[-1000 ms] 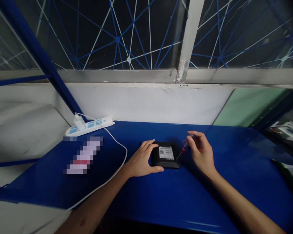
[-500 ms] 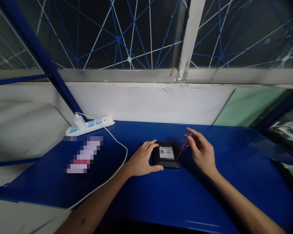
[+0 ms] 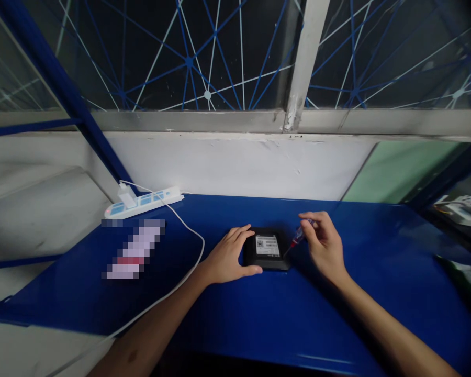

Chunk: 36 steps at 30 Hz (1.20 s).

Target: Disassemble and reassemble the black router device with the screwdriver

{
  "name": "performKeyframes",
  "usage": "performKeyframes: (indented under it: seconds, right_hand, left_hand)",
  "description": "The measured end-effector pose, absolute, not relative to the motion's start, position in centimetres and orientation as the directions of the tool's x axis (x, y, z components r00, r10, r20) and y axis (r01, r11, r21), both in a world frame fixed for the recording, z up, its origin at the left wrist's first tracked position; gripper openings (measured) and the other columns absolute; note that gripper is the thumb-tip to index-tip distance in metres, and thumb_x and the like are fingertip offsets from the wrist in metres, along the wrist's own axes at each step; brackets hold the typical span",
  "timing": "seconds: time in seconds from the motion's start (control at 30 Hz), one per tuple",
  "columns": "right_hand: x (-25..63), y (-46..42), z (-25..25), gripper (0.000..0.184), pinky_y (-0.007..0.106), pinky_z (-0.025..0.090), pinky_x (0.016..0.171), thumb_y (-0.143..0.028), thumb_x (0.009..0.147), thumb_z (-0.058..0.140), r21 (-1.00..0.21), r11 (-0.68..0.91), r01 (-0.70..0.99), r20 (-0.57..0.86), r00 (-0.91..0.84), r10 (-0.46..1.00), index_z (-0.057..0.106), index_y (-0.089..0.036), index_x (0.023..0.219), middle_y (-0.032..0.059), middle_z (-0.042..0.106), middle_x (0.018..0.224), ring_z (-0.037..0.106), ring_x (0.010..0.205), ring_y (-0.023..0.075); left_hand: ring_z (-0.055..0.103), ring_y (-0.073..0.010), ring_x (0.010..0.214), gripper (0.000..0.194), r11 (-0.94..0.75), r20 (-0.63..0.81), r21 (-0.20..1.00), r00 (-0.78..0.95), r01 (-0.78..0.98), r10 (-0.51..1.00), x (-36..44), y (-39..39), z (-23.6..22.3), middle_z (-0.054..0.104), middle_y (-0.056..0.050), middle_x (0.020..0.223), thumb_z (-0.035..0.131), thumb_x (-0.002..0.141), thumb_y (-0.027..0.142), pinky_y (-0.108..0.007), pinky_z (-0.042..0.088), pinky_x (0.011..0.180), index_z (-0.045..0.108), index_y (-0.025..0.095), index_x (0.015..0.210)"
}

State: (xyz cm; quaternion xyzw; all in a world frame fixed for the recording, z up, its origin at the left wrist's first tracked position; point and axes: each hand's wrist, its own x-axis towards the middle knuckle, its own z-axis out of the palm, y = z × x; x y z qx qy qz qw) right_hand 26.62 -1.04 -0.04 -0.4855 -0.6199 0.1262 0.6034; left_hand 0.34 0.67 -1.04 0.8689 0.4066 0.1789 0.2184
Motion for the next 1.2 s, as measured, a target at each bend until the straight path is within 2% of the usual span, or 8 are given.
performKeyframes:
  seconds: [0.17, 0.3, 0.5, 0.57, 0.77, 0.93, 1.07, 1.2]
  right_hand:
    - [26.68, -1.0, 0.12, 0.015, 0.029, 0.048, 0.059, -0.038, 0.095, 0.063, -0.73, 0.504, 0.461, 0.64, 0.206, 0.74, 0.07, -0.026, 0.1, 0.0014, 0.059, 0.091, 0.054, 0.066, 0.0129]
    - [26.36, -1.21, 0.49, 0.02, 0.03, 0.051, 0.061, -0.037, 0.095, 0.062, -0.767, 0.484, 0.421, 0.602, 0.213, 0.769, 0.07, -0.027, 0.11, 0.0004, 0.06, 0.088, 0.059, 0.065, 0.0128]
    - [26.27, -1.61, 0.46, 0.029, 0.04, 0.06, 0.076, -0.04, 0.1, 0.052, -0.86, 0.437, 0.264, 0.494, 0.215, 0.843, 0.065, -0.027, 0.122, 0.0068, 0.071, 0.11, 0.074, 0.082, 0.0197]
    - [26.35, -1.57, 0.34, 0.028, 0.039, 0.06, 0.076, -0.04, 0.101, 0.049, -0.857, 0.442, 0.264, 0.497, 0.196, 0.846, 0.066, -0.026, 0.119, 0.0071, 0.069, 0.112, 0.073, 0.083, 0.0193]
    - [26.27, -1.33, 0.32, 0.02, 0.031, 0.056, 0.065, -0.04, 0.095, 0.061, -0.795, 0.466, 0.388, 0.572, 0.226, 0.789, 0.069, -0.026, 0.108, 0.0018, 0.062, 0.091, 0.065, 0.071, 0.0148]
    - [26.24, -1.53, 0.36, 0.028, 0.038, 0.06, 0.075, -0.041, 0.1, 0.052, -0.865, 0.42, 0.274, 0.483, 0.233, 0.844, 0.062, -0.027, 0.121, 0.0067, 0.071, 0.107, 0.072, 0.084, 0.0198]
    - [26.39, -1.41, 0.16, 0.026, 0.039, 0.06, 0.076, -0.043, 0.101, 0.048, -0.873, 0.414, 0.257, 0.469, 0.214, 0.857, 0.062, -0.026, 0.116, 0.0078, 0.069, 0.115, 0.073, 0.088, 0.0209]
    - [26.42, -1.18, 0.17, 0.023, 0.033, 0.057, 0.068, -0.042, 0.096, 0.059, -0.81, 0.436, 0.393, 0.546, 0.233, 0.804, 0.067, -0.026, 0.11, 0.004, 0.065, 0.098, 0.067, 0.077, 0.0172]
  left_hand:
    - [0.032, -0.0384, 0.147, 0.086, -0.569, 0.125, 0.536, 0.608, 0.623, 0.784, 0.27, 0.71, -1.04, 0.034, -0.015, 0.161, 0.076, 0.075, 0.062, -0.061, 0.035, 0.116, 0.042, 0.024, 0.144]
    - [0.032, -0.0389, 0.147, 0.087, -0.575, 0.131, 0.535, 0.612, 0.619, 0.78, 0.2, 0.78, -1.2, 0.034, -0.015, 0.161, 0.075, 0.076, 0.063, -0.062, 0.034, 0.116, 0.041, 0.024, 0.145]
    - [0.033, -0.0399, 0.146, 0.085, -0.575, 0.139, 0.539, 0.608, 0.616, 0.782, 0.19, 0.76, -1.22, 0.035, -0.014, 0.161, 0.075, 0.076, 0.062, -0.063, 0.036, 0.115, 0.042, 0.025, 0.145]
    - [0.033, -0.04, 0.146, 0.085, -0.573, 0.137, 0.541, 0.608, 0.615, 0.782, 0.19, 0.75, -1.19, 0.034, -0.015, 0.161, 0.075, 0.076, 0.062, -0.063, 0.036, 0.115, 0.042, 0.025, 0.145]
    - [0.032, -0.0394, 0.147, 0.087, -0.571, 0.125, 0.534, 0.609, 0.624, 0.783, 0.21, 0.78, -1.22, 0.034, -0.015, 0.161, 0.075, 0.076, 0.063, -0.062, 0.035, 0.116, 0.041, 0.024, 0.146]
    - [0.033, -0.0397, 0.146, 0.087, -0.58, 0.139, 0.532, 0.613, 0.617, 0.778, 0.26, 0.78, -1.29, 0.034, -0.014, 0.161, 0.075, 0.076, 0.064, -0.062, 0.036, 0.115, 0.041, 0.025, 0.146]
    - [0.032, -0.0398, 0.146, 0.088, -0.572, 0.129, 0.536, 0.61, 0.62, 0.782, 0.27, 0.78, -1.28, 0.034, -0.014, 0.161, 0.075, 0.075, 0.065, -0.062, 0.036, 0.115, 0.041, 0.025, 0.146]
    - [0.032, -0.0393, 0.146, 0.087, -0.576, 0.138, 0.534, 0.608, 0.62, 0.782, 0.27, 0.78, -1.29, 0.034, -0.013, 0.161, 0.075, 0.075, 0.065, -0.062, 0.036, 0.115, 0.041, 0.026, 0.145]
